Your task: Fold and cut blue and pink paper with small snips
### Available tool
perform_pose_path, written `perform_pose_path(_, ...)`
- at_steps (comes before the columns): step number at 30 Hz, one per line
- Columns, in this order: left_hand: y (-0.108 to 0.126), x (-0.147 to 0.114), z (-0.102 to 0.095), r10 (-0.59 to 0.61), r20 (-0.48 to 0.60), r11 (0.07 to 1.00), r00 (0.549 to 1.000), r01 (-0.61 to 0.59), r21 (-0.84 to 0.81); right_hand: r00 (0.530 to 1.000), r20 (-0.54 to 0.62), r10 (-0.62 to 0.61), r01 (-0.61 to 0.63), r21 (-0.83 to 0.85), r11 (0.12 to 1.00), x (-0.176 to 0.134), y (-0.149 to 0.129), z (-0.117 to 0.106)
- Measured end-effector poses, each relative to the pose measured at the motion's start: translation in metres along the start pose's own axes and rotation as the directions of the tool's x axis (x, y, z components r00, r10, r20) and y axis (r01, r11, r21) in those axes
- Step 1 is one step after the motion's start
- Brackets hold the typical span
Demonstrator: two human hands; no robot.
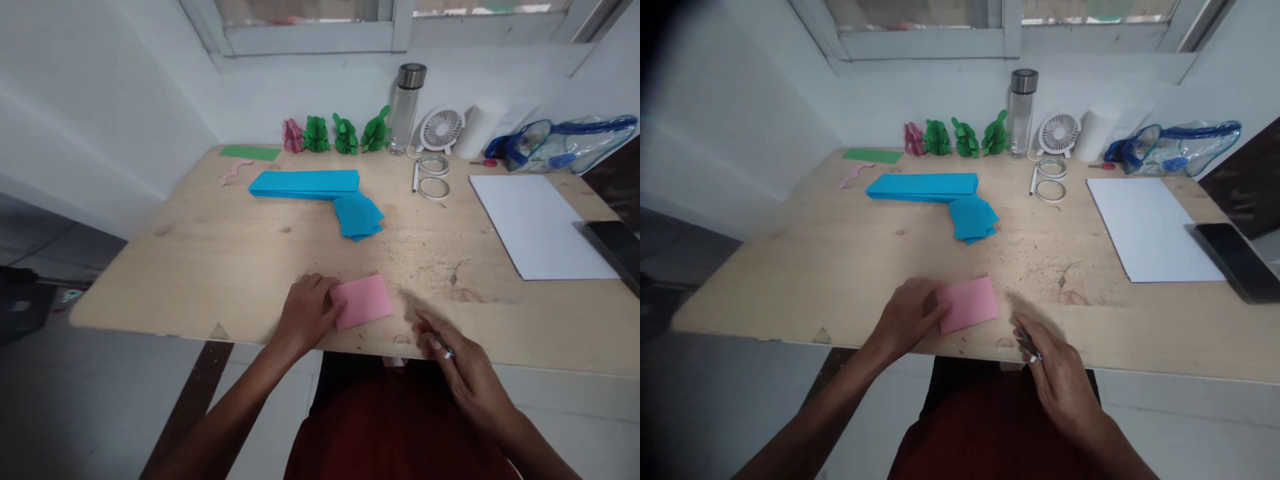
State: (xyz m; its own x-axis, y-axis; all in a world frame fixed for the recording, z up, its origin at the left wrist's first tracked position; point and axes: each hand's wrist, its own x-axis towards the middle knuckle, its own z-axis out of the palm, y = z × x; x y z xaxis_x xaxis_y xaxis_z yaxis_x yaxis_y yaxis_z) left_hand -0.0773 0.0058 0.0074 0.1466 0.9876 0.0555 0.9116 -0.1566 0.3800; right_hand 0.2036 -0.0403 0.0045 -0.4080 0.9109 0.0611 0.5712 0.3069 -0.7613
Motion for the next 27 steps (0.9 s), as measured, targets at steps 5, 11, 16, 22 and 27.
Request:
perform_pose_path(5, 0.008, 0.006, -0.007, -0.090, 0.072, 0.981, 0.993, 0.100, -0.166, 0.970, 0.102, 0.219, -0.239, 0.263, 0.935, 0.002, -0.014, 0.002)
perform_pose_path(11, 0.004, -0.011, -0.006, -0.347, -0.029, 0.797, 0.937, 0.278, -0.537, 0.922, 0.186, 0.341, -0.388, 0.480, 0.787, 0.015, -0.024, 0.003)
perform_pose_path(16, 0.008, -0.020, 0.002, -0.509, -0.068, 0.629, 0.858, 0.317, -0.710, 0.871, 0.304, 0.387, -0.492, 0.560, 0.667, 0.021, -0.031, 0.007)
perform_pose_path(22, 0.017, -0.014, -0.006, -0.242, 0.277, 0.650, 0.930, 0.367, -0.666, 0.849, 0.424, 0.316, -0.524, 0.592, 0.613, 0.020, -0.032, 0.021)
perform_pose_path(27, 0.022, 0.001, -0.022, 0.056, 0.390, 0.737, 0.919, 0.226, -0.637, 0.837, 0.443, 0.322, -0.541, 0.584, 0.605, 0.017, -0.031, 0.023)
